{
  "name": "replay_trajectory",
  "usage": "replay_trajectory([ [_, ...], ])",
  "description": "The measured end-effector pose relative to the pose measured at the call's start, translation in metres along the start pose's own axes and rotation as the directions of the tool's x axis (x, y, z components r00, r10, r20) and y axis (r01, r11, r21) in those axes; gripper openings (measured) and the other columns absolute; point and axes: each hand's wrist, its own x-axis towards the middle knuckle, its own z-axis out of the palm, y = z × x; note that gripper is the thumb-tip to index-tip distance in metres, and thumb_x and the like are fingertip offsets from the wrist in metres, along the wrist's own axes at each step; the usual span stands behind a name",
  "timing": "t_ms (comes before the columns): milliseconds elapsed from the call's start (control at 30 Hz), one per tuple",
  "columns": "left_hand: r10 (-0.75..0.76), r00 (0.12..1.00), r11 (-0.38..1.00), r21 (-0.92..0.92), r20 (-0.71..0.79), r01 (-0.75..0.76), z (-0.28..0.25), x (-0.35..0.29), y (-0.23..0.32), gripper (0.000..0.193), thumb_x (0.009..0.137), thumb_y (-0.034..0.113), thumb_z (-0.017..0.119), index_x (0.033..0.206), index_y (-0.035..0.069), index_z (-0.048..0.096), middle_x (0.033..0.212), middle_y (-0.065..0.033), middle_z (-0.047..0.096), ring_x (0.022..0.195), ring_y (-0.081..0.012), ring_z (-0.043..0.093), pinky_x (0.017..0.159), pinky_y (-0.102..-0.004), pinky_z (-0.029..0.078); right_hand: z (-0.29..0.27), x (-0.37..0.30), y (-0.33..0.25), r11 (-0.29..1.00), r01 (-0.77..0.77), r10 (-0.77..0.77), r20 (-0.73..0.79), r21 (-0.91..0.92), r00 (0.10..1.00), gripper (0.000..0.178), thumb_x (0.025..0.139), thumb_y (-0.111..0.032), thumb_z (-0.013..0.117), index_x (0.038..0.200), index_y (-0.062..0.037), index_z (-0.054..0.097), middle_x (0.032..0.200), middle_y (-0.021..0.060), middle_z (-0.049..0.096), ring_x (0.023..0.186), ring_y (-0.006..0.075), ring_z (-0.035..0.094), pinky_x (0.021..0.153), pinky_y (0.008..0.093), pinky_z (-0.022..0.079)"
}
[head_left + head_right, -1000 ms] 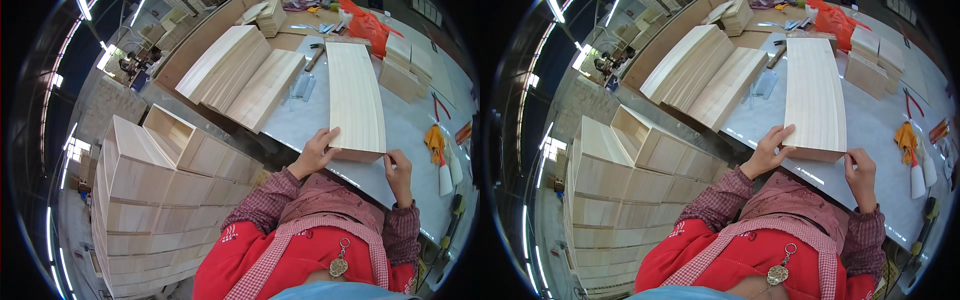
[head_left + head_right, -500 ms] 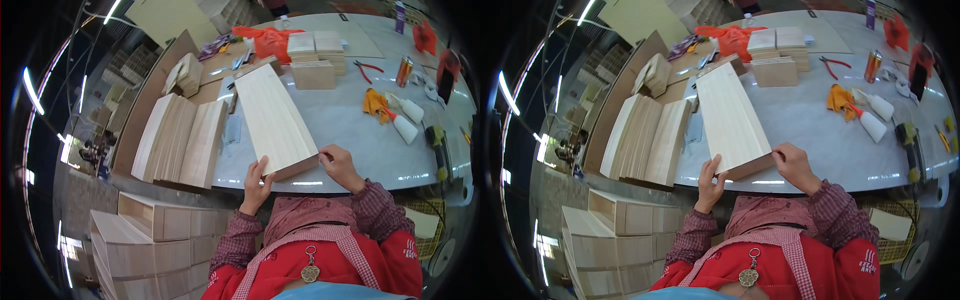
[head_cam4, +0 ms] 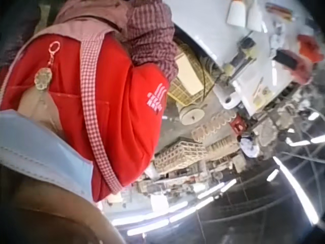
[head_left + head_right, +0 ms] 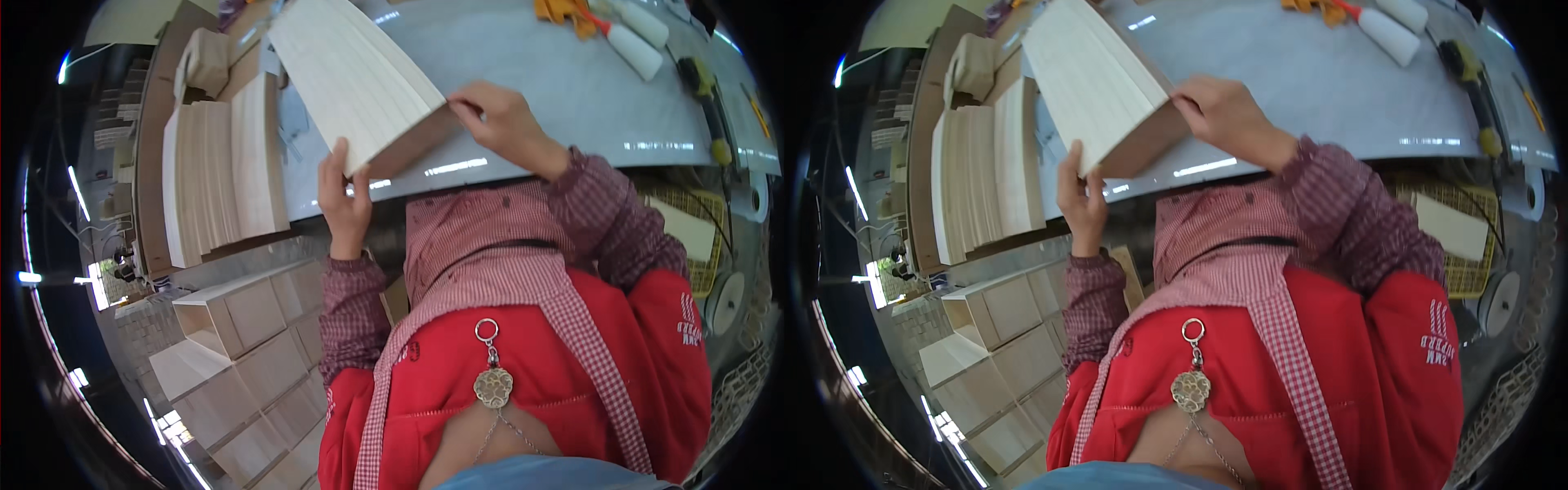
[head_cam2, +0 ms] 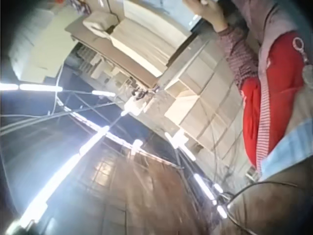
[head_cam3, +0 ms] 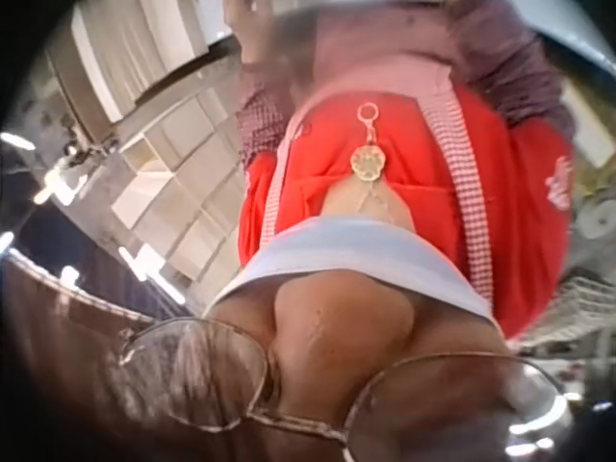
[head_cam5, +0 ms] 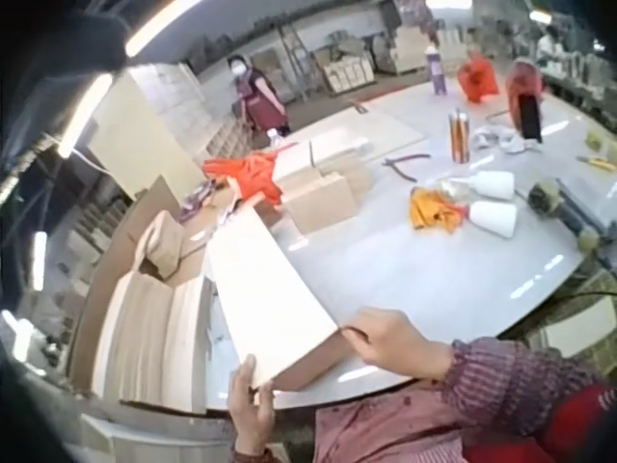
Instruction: Assemble wooden rectangular boxes by applying glue and using a pneumatic nail gun to secure the planks.
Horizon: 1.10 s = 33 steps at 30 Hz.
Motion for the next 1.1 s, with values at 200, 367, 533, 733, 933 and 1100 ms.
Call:
replay_trajectory([
  [200,-0.070,0.997,0.996,-0.045,0.009,0.071,0.003,0.001,0.001,0.043,0.089,0.014,0.063,0.129,0.005,0.051,0.109,-0.0110,0.057,0.083,-0.0181,0.055,0.066,-0.0257,0.045,0.003,-0.004,0.007,0.994,-0.055,0.060,-0.045,0.095,0.997,0.013,0.081,-0.008,0.061,0.093,-0.0059,0.067,0.080,0.0034,0.066,0.059,0.0171,0.055,0.056,0.0268,0.043],
  [367,-0.074,0.997,0.996,-0.041,0.010,0.075,0.003,-0.003,0.000,0.043,0.089,0.015,0.063,0.129,0.006,0.051,0.110,-0.0108,0.057,0.084,-0.0180,0.055,0.066,-0.0259,0.046,-0.001,0.000,0.007,0.986,-0.037,0.035,0.016,0.163,0.999,0.023,0.082,0.001,0.061,0.103,-0.0063,0.069,0.093,0.0012,0.069,0.072,0.0109,0.060,0.065,0.0196,0.047],
  [533,0.007,1.000,1.000,-0.007,0.001,-0.007,0.004,-0.002,-0.005,0.041,0.092,0.013,0.060,0.131,0.006,0.050,0.114,-0.0098,0.056,0.074,-0.0123,0.053,0.061,-0.0211,0.049,0.004,0.001,0.026,0.959,-0.049,0.005,0.156,0.278,0.988,0.031,0.081,0.004,0.061,0.108,-0.0100,0.069,0.099,0.0013,0.069,0.079,0.0102,0.062,0.068,0.0185,0.048],
  [733,0.017,1.000,1.000,0.013,0.003,-0.018,0.004,-0.001,-0.007,0.041,0.093,0.014,0.059,0.131,0.005,0.049,0.114,-0.0101,0.056,0.073,-0.0123,0.053,0.061,-0.0203,0.049,0.014,-0.001,0.033,0.941,0.035,-0.058,0.059,0.337,0.997,0.032,0.080,0.005,0.062,0.107,-0.0110,0.070,0.098,0.0010,0.069,0.078,0.0101,0.061,0.067,0.0179,0.047],
  [933,-0.007,1.000,0.999,0.054,-0.012,0.008,0.002,-0.002,-0.001,0.040,0.089,0.018,0.063,0.127,0.007,0.054,0.114,-0.0095,0.055,0.084,-0.0151,0.053,0.067,-0.0250,0.048,0.015,-0.002,0.031,0.961,0.084,-0.094,0.024,0.265,0.995,0.034,0.079,0.008,0.061,0.106,-0.0110,0.070,0.095,0.0005,0.069,0.073,0.0103,0.059,0.065,0.0178,0.046],
  [1100,0.095,0.995,0.945,0.317,-0.010,-0.087,-0.003,0.010,0.020,0.043,0.082,0.017,0.070,0.122,0.009,0.058,0.115,-0.0089,0.055,0.098,-0.0207,0.053,0.081,-0.0315,0.044,0.015,-0.002,0.030,0.959,0.107,-0.109,-0.005,0.263,0.994,0.034,0.078,0.008,0.061,0.105,-0.0109,0.070,0.092,0.0001,0.068,0.071,0.0105,0.058,0.063,0.0188,0.045],
])
